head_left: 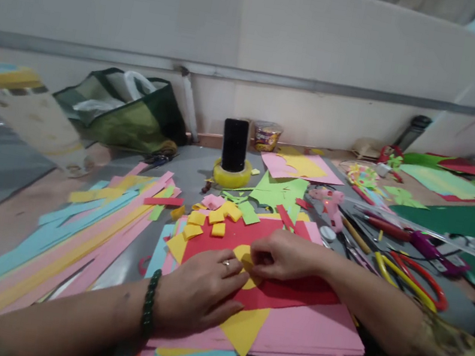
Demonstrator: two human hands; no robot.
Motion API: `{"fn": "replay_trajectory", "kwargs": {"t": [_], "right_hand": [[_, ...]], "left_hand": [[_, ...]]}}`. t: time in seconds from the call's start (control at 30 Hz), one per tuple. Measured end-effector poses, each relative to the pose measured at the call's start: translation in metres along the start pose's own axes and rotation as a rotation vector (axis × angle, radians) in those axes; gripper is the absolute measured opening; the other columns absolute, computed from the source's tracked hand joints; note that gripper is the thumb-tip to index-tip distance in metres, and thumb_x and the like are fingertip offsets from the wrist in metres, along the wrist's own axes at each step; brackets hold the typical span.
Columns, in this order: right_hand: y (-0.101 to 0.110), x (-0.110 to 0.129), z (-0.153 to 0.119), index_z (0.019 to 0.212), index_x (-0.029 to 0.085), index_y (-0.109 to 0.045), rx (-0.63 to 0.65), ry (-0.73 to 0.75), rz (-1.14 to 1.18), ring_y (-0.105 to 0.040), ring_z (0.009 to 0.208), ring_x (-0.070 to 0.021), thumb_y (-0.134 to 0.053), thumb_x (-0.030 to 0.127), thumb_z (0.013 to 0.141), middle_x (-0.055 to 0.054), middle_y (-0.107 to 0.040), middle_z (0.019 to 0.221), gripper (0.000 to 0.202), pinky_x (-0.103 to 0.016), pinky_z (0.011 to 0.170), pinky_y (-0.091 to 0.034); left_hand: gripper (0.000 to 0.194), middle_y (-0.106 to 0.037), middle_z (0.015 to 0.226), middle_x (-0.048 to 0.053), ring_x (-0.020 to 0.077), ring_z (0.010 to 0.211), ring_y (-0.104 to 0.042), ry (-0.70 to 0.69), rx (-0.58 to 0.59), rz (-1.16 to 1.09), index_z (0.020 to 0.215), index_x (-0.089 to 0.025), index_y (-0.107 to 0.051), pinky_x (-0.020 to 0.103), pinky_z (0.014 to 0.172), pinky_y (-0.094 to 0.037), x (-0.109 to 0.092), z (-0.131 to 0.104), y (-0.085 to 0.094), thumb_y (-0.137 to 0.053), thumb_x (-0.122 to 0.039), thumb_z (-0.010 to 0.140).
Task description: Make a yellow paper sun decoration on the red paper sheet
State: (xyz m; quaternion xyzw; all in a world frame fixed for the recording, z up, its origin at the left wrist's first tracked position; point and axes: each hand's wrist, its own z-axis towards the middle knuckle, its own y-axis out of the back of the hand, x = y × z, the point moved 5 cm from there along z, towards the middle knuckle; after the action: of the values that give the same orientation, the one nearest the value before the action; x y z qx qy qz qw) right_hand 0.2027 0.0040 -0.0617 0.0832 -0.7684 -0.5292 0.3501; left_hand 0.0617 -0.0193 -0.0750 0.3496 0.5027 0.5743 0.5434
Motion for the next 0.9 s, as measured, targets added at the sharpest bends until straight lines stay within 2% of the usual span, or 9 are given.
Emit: {"fn": "replay_trajectory", "kwargs": {"t": [0.2, 0.67, 0.77, 0.9], "right_hand": [[0.0002, -0.0029, 0.0014, 0.075, 0.014, -0.064, -0.003, 0.018, -0.006, -0.045, 0.057, -0.0077, -0.069, 0.018, 0.081, 0.002, -0.061, 0.067, 0.009, -0.020, 0.054, -0.029], [-0.0001, -0.0029, 0.0017, 0.075, 0.015, -0.063, -0.007, 0.039, -0.027, -0.045, 0.057, -0.0077, -0.067, 0.021, 0.084, 0.002, -0.063, 0.069, 0.011, -0.020, 0.054, -0.029], [-0.0003, -0.0011, 0.0003, 0.073, 0.015, -0.063, -0.018, 0.039, -0.011, -0.045, 0.056, -0.0076, -0.067, 0.017, 0.081, 0.002, -0.061, 0.067, 0.009, -0.020, 0.054, -0.029], [-0.0006, -0.0024, -0.0005, 0.070, 0.015, -0.061, -0.028, 0.022, 0.007, -0.042, 0.053, -0.0076, -0.065, 0.015, 0.080, 0.003, -0.056, 0.061, 0.010, -0.021, 0.053, -0.027]], "left_hand": [[0.023, -0.068, 0.098, 0.008, 0.0214, 0.088, -0.063, -0.011, -0.086, 0.004, 0.113, -0.021, -0.062, 0.033, 0.081, -0.054, 0.0010, -0.0028, 0.0034, -0.047, -0.029, 0.097], [0.024, -0.070, 0.098, 0.009, 0.0223, 0.086, -0.065, -0.031, -0.117, 0.051, 0.109, -0.020, -0.064, 0.034, 0.079, -0.055, 0.0018, -0.0038, 0.0027, -0.045, -0.028, 0.097], [0.026, -0.069, 0.097, 0.010, 0.0223, 0.089, -0.064, -0.016, -0.087, 0.029, 0.110, -0.019, -0.063, 0.034, 0.082, -0.054, -0.0006, -0.0026, 0.0037, -0.044, -0.030, 0.098], [0.033, -0.068, 0.098, 0.013, 0.0242, 0.090, -0.062, -0.023, 0.012, 0.032, 0.106, -0.014, -0.063, 0.039, 0.083, -0.054, -0.0014, -0.0002, 0.0002, -0.037, -0.035, 0.100]]}}
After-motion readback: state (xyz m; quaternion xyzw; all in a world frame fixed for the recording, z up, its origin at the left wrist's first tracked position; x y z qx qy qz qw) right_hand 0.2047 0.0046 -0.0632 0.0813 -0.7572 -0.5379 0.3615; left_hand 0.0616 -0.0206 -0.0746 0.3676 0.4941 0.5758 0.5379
